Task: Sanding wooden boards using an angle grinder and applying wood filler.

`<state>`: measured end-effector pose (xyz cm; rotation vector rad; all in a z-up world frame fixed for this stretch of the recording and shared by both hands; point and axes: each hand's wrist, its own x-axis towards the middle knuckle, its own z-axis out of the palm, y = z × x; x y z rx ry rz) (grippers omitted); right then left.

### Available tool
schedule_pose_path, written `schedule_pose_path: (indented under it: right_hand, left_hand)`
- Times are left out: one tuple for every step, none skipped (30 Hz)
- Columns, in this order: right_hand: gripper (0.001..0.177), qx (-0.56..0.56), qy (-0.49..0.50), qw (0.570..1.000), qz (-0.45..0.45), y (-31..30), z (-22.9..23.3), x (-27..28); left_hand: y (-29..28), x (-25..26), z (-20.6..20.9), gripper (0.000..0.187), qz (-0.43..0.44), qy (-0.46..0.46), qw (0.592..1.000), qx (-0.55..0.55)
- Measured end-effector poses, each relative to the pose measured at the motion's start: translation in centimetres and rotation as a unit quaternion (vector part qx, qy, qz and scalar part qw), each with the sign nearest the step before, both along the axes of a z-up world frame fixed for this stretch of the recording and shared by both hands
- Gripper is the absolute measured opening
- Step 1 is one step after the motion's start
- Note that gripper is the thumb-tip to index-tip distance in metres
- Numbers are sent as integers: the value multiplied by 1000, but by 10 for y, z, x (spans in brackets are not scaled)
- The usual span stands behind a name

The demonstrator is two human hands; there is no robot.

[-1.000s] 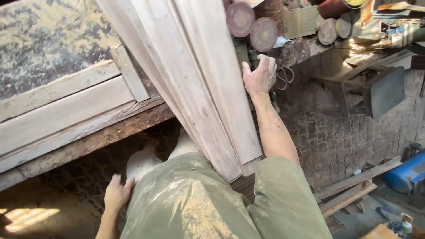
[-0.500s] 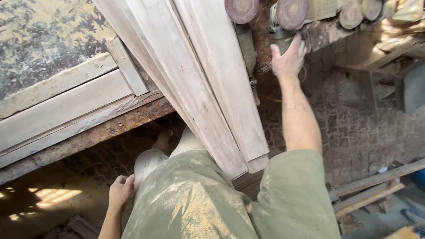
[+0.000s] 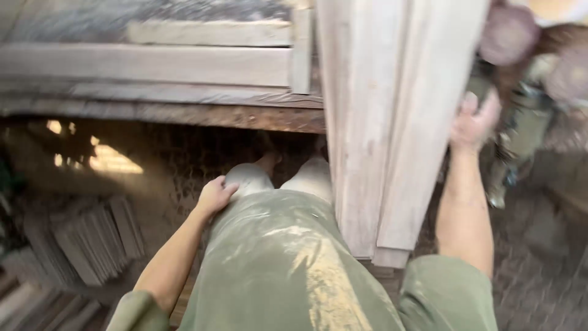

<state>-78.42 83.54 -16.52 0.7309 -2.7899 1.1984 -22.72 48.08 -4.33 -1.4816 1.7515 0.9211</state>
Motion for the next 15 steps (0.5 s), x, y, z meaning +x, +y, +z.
schedule_pose_path:
  right_hand:
    - [53, 41, 22, 999, 1, 0, 11, -6]
    - [53, 34, 21, 999, 19, -3, 20, -4]
    - [54, 60, 67, 996, 27, -6, 29, -4]
    - [56, 84, 115, 989, 35, -9, 38, -4]
    - [56, 77, 115, 989, 51, -10, 52, 1]
    - [51, 93, 133, 984, 78, -16, 64, 2]
    - [53, 110, 151, 977, 104, -21, 77, 2]
    - [53, 99, 156, 975, 123, -21, 87, 7]
    - [57, 128, 105, 979, 118, -21, 96, 10]
    - [62, 157, 55, 980, 111, -19, 105, 12]
    - [62, 148, 62, 979, 126, -30, 110, 8]
    - [67, 231, 17, 969, 89, -34, 117, 6]
    - [73, 312, -26, 948, 50, -37, 124, 3]
    - [73, 308, -19, 949, 62, -27, 104, -14]
    - [77, 330, -15, 943, 41, -18, 84, -33]
  left_hand:
    - [2, -6, 0, 58, -2, 9, 1000, 5]
    - [4, 0, -6, 58, 15, 7, 1000, -1]
    - [7, 5, -12, 59, 20, 12, 1000, 3]
    - [9, 10, -18, 61, 24, 18, 1000, 8]
    - [14, 14, -22, 61, 41, 17, 999, 1]
    - [18, 16, -29, 65, 28, 4, 1000, 8]
    - [21, 19, -34, 70, 14, -8, 1000, 16]
    - [25, 20, -32, 70, 35, -6, 999, 8]
    - [28, 20, -30, 70, 45, -5, 999, 16]
    - [27, 17, -29, 71, 51, -2, 998, 22]
    - [28, 23, -37, 71, 67, 3, 998, 13]
    - [32, 29, -44, 71, 66, 16, 998, 13]
    - [38, 34, -53, 72, 65, 30, 997, 12]
    - [39, 36, -54, 72, 78, 32, 996, 7]
    - [41, 36, -55, 72, 91, 19, 996, 15]
